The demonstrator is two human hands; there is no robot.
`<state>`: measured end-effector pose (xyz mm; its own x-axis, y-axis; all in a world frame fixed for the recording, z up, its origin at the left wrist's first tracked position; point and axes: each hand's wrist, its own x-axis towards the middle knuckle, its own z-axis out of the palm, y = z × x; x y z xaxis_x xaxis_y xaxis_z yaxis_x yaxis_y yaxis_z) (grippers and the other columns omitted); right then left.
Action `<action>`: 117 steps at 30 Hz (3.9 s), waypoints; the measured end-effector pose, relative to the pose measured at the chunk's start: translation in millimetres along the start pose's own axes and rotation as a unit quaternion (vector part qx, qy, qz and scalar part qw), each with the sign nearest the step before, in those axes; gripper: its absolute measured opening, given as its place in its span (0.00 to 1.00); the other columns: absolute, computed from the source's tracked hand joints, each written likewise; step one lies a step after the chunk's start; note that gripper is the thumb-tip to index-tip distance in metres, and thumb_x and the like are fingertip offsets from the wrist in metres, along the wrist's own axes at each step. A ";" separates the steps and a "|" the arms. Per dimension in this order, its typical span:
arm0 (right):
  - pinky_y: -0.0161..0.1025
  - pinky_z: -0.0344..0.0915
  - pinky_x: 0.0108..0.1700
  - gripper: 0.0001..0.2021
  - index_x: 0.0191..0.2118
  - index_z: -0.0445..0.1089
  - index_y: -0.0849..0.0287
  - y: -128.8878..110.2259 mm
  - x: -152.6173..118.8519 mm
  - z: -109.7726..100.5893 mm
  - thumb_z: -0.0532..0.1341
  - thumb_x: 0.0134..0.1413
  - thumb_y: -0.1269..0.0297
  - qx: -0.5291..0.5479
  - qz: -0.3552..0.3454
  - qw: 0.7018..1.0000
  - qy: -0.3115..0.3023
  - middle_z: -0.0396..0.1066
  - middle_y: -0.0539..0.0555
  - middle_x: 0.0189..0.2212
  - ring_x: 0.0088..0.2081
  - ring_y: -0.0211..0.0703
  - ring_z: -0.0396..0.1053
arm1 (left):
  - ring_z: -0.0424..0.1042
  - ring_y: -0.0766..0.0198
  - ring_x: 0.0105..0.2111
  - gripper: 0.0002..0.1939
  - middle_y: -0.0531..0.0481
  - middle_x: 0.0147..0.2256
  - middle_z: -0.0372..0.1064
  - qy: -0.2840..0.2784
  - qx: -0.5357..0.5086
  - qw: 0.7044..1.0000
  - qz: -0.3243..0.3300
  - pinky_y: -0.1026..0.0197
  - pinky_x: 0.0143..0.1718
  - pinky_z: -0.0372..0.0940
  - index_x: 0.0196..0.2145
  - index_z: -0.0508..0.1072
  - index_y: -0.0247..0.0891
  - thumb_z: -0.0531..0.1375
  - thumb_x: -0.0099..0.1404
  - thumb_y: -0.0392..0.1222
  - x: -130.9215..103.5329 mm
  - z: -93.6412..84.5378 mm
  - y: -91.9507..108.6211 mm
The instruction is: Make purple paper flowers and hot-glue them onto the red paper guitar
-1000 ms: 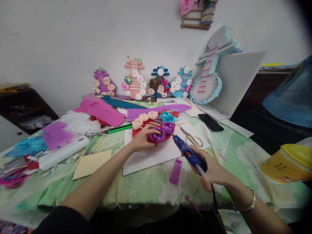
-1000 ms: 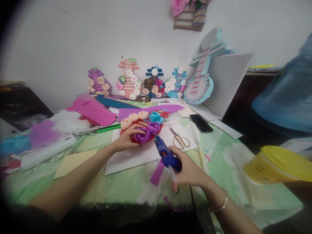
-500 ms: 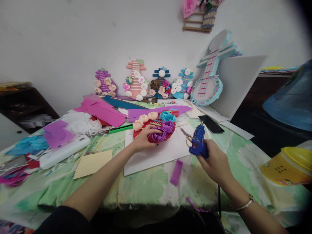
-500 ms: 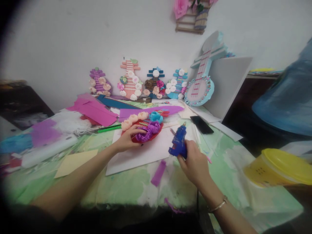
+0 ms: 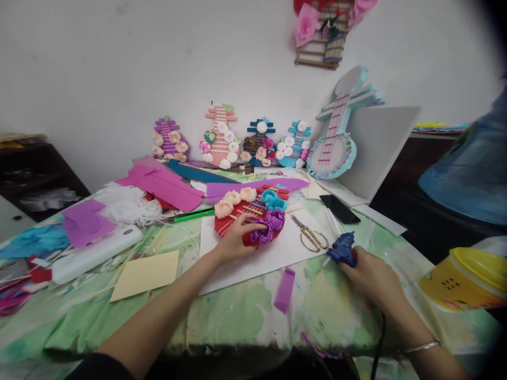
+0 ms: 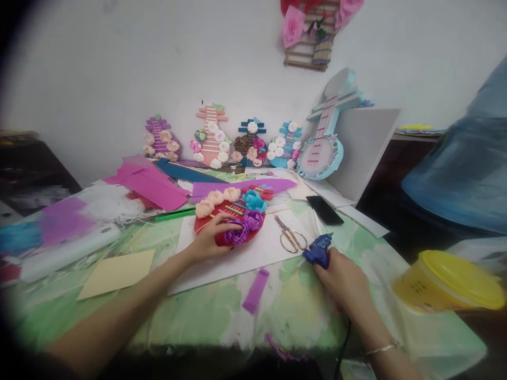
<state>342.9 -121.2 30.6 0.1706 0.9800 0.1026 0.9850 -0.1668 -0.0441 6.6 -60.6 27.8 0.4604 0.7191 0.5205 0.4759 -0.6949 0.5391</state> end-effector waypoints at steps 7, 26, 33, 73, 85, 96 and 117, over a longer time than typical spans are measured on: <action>0.37 0.51 0.24 0.12 0.31 0.64 0.57 4.5 0.9 4.2 0.55 0.50 0.53 0.021 -0.008 1.000 0.012 0.72 0.58 0.27 0.29 0.52 0.71 | 0.63 0.49 0.53 0.38 0.39 0.52 0.58 0.038 0.029 0.999 -0.020 0.44 0.53 0.61 0.56 0.52 0.40 0.63 0.50 0.33 -19.2 10.3 -5.0; 0.36 0.52 0.25 0.10 0.30 0.63 0.56 -26.0 26.7 -23.2 0.59 0.45 0.56 0.276 -0.098 0.944 0.154 0.61 0.47 0.17 0.20 0.39 0.58 | 0.62 0.46 0.55 0.48 0.37 0.55 0.60 -0.064 0.006 0.996 -0.055 0.45 0.56 0.58 0.57 0.54 0.42 0.71 0.43 0.53 -27.8 -15.4 -5.8; 0.36 0.56 0.22 0.09 0.30 0.68 0.57 -56.8 37.6 -33.7 0.59 0.48 0.56 0.529 -0.062 0.845 0.046 0.63 0.48 0.15 0.20 0.39 0.60 | 0.62 0.47 0.55 0.43 0.39 0.54 0.62 -0.066 0.006 0.997 -0.039 0.46 0.56 0.59 0.57 0.56 0.42 0.69 0.47 0.52 -22.0 -14.8 -5.1; 0.33 0.54 0.21 0.10 0.28 0.64 0.56 -79.8 -12.7 -22.3 0.54 0.56 0.59 0.311 -0.324 0.890 -0.074 0.65 0.48 0.18 0.18 0.34 0.60 | 0.59 0.50 0.56 0.29 0.43 0.57 0.54 -0.060 0.024 0.998 -0.021 0.46 0.54 0.62 0.55 0.64 0.48 0.63 0.56 0.51 -24.1 6.0 1.9; 0.34 0.56 0.23 0.11 0.28 0.65 0.56 -80.4 -15.9 -16.3 0.53 0.56 0.57 0.274 -0.320 0.906 -0.051 0.66 0.49 0.19 0.20 0.37 0.62 | 0.60 0.51 0.55 0.29 0.43 0.57 0.56 -0.055 0.011 0.998 -0.023 0.48 0.53 0.63 0.54 0.66 0.47 0.64 0.55 0.51 -23.2 6.1 1.5; 0.32 0.55 0.22 0.05 0.30 0.63 0.57 -82.8 -12.3 -16.1 0.54 0.55 0.64 0.260 -0.356 0.897 -0.036 0.66 0.48 0.19 0.20 0.35 0.62 | 0.60 0.51 0.55 0.28 0.43 0.57 0.56 -0.059 0.013 0.998 -0.023 0.48 0.53 0.63 0.54 0.65 0.47 0.64 0.56 0.50 -22.6 5.2 2.9; 0.33 0.54 0.24 0.06 0.32 0.59 0.57 -77.2 -8.6 -17.9 0.55 0.57 0.62 0.237 -0.363 0.893 -0.124 0.65 0.48 0.22 0.22 0.35 0.60 | 0.60 0.50 0.55 0.28 0.43 0.56 0.56 -0.058 0.028 0.998 -0.023 0.46 0.52 0.63 0.55 0.64 0.48 0.64 0.57 0.49 -22.6 5.8 2.7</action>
<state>265.9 -118.7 50.8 -0.5772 0.8148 0.0540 0.7023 0.5291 -0.4763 1.8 -78.6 13.6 0.5198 0.7473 0.4138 0.5386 -0.6627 0.5203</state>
